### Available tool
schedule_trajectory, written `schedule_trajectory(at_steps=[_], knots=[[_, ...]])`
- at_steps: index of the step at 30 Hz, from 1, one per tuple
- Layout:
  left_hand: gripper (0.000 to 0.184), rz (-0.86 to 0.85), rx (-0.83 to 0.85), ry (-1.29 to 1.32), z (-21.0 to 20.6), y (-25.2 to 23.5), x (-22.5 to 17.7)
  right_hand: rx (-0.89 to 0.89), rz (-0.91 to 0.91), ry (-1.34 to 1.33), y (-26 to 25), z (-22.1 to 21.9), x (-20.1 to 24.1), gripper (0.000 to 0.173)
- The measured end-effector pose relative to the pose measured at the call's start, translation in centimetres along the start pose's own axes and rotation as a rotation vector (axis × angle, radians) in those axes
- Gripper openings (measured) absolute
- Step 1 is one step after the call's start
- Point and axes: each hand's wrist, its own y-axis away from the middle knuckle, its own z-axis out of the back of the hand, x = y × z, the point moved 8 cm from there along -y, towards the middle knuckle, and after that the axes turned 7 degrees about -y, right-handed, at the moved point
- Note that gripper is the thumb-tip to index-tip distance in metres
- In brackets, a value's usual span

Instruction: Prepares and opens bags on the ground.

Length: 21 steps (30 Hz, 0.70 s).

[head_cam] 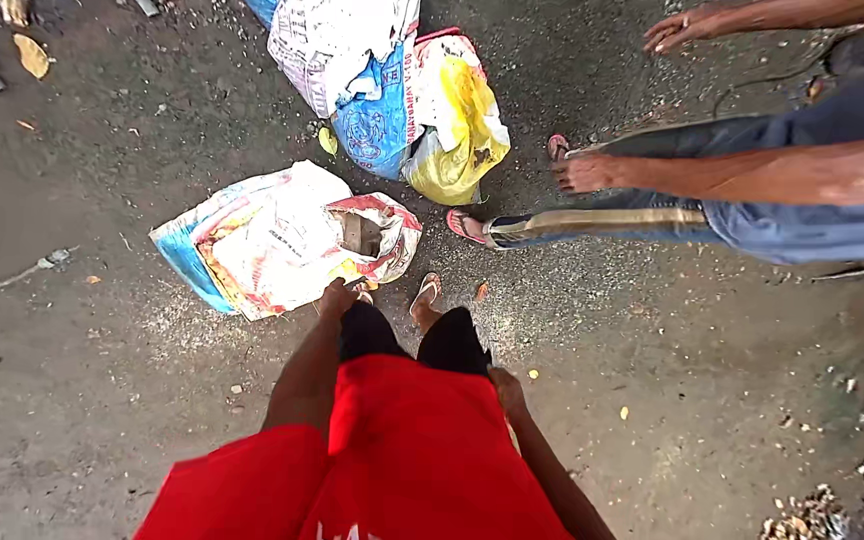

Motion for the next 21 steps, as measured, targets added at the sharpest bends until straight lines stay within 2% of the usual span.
schedule_trajectory(at_steps=[2,5,7,9,11,13,15,17,18,19,21], knots=[[0.067,0.104,-0.005,0.151,-1.2,-2.4,-1.1,0.076,-0.021,0.084,-1.7,-2.1,0.1,0.047],[0.072,0.282,-0.057,0.371,-3.6,-7.4,-0.8,0.149,-0.053,0.311,-6.2,-4.9,-0.6,0.054],[0.081,0.316,-0.159,0.47,-5.3,-11.9,0.7,0.169,0.031,0.392,-8.9,-6.0,-0.1,0.058],[0.086,0.273,-0.246,0.564,-5.8,-17.7,1.8,0.156,0.158,0.424,-12.9,-7.4,2.0,0.061],[0.072,0.211,-0.303,0.615,-5.8,-22.0,2.1,0.185,0.206,0.417,-17.0,-9.9,4.2,0.065],[0.05,0.121,-0.316,0.647,-5.6,-23.5,0.3,0.24,0.206,0.392,-21.1,-13.4,7.1,0.073],[0.041,0.026,-0.315,0.675,-5.8,-20.5,-2.6,0.269,0.238,0.39,-24.3,-17.3,10.1,0.093],[0.042,-0.009,-0.306,0.663,-6.7,-14.5,-5.0,0.232,0.315,0.312,-26.0,-20.6,13.6,0.115],[0.041,-0.027,-0.316,0.705,-7.3,-11.5,-5.6,0.19,0.354,0.246,-26.0,-21.7,15.4,0.117],[0.038,-0.061,-0.35,0.803,-7.2,-8.7,-6.3,0.158,0.391,0.203,-25.4,-22.3,17.2,0.11],[0.031,-0.121,-0.48,0.961,-5.5,-3.5,-6.3,0.134,0.49,0.228,-22.1,-22.8,21.2,0.079]])
